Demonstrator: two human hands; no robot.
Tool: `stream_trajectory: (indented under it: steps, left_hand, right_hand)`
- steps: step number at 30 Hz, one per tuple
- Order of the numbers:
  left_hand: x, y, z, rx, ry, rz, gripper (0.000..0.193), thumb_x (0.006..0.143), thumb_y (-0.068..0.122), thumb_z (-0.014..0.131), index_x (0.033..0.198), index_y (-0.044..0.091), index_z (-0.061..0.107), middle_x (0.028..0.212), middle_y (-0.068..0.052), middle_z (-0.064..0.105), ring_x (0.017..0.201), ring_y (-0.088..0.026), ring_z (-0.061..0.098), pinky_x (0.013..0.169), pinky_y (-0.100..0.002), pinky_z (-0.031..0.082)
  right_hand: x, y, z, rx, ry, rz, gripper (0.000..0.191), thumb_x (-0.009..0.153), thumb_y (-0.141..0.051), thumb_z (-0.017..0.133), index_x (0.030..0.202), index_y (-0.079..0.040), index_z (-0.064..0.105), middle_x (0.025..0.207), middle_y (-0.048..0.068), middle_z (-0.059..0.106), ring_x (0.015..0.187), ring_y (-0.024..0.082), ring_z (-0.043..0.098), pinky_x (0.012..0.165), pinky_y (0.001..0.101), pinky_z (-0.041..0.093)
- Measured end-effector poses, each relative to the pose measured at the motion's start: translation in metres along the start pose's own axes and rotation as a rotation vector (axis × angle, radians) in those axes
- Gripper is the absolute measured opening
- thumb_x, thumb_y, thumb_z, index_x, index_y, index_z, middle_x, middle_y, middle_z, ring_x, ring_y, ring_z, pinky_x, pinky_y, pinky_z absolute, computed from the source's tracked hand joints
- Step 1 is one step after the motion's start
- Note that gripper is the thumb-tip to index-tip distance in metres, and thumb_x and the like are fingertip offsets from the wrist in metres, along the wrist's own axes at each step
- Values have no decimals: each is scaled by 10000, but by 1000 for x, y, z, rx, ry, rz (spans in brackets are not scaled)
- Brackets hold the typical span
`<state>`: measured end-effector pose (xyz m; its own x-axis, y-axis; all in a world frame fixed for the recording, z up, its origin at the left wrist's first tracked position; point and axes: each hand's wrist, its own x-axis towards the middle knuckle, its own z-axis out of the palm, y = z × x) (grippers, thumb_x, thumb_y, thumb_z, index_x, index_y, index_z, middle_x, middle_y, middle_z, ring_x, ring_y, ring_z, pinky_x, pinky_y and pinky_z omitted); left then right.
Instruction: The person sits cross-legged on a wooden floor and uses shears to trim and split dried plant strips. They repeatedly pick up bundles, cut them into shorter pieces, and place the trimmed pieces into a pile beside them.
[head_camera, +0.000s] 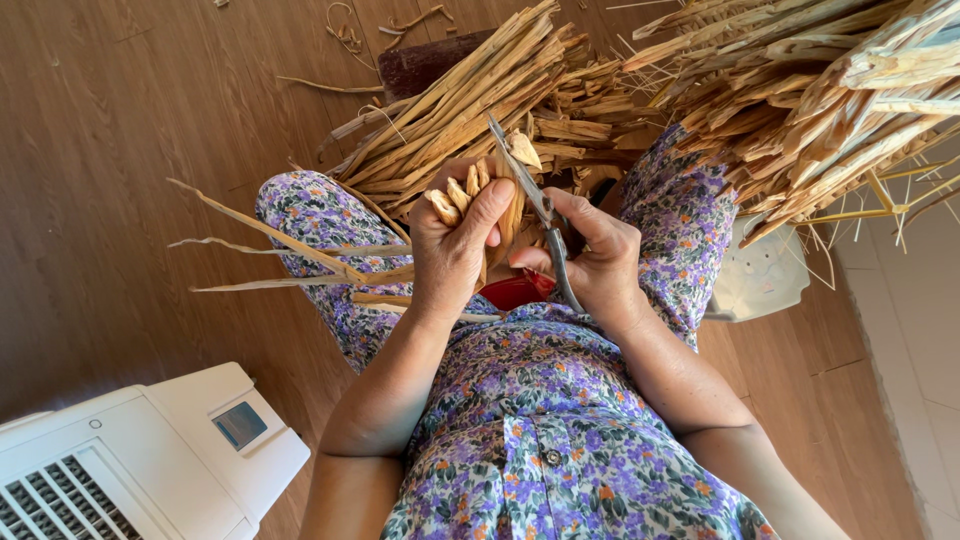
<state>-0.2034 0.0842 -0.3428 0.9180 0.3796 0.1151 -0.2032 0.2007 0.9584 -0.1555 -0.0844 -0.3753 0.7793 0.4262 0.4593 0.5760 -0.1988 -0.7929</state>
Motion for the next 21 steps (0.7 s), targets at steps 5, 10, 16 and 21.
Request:
stream_trajectory:
  steps: [5, 10, 16, 21]
  left_hand:
    - [5, -4, -2, 20, -17, -1, 158, 1038, 176, 721, 1124, 45, 698, 796, 56, 623, 625, -7, 517, 551, -171, 405]
    - [-8, -18, -20, 51, -71, 8, 171, 1026, 186, 709, 1135, 54, 695, 772, 55, 625, 614, -23, 521, 562, -161, 424]
    - [-9, 12, -61, 66, 39, 202, 121, 1079, 122, 667, 1167, 41, 653, 1180, -86, 713, 1010, -117, 657, 918, -298, 539]
    - [-10, 61, -109, 237, 220, 608, 133, 1160, 175, 609, 1213, 58, 576, 1136, -81, 717, 972, -169, 711, 906, -298, 591]
  right_hand:
    - [-1, 9, 1, 69, -14, 45, 631, 791, -335, 912, 1274, -10, 666, 1102, 106, 765, 904, 122, 726, 811, 263, 583]
    - [-23, 18, 20, 121, -4, 87, 567, 812, -327, 903, 1237, -21, 687, 1033, 58, 751, 802, 86, 650, 731, 228, 545]
    - [-40, 40, 31, 516, 115, 325, 496, 895, -353, 847, 1247, -62, 653, 815, -36, 612, 646, 30, 557, 559, 181, 443]
    - [-54, 79, 70, 558, 163, 495, 407, 941, -272, 801, 1248, -66, 630, 761, -41, 605, 594, 40, 558, 496, 188, 435]
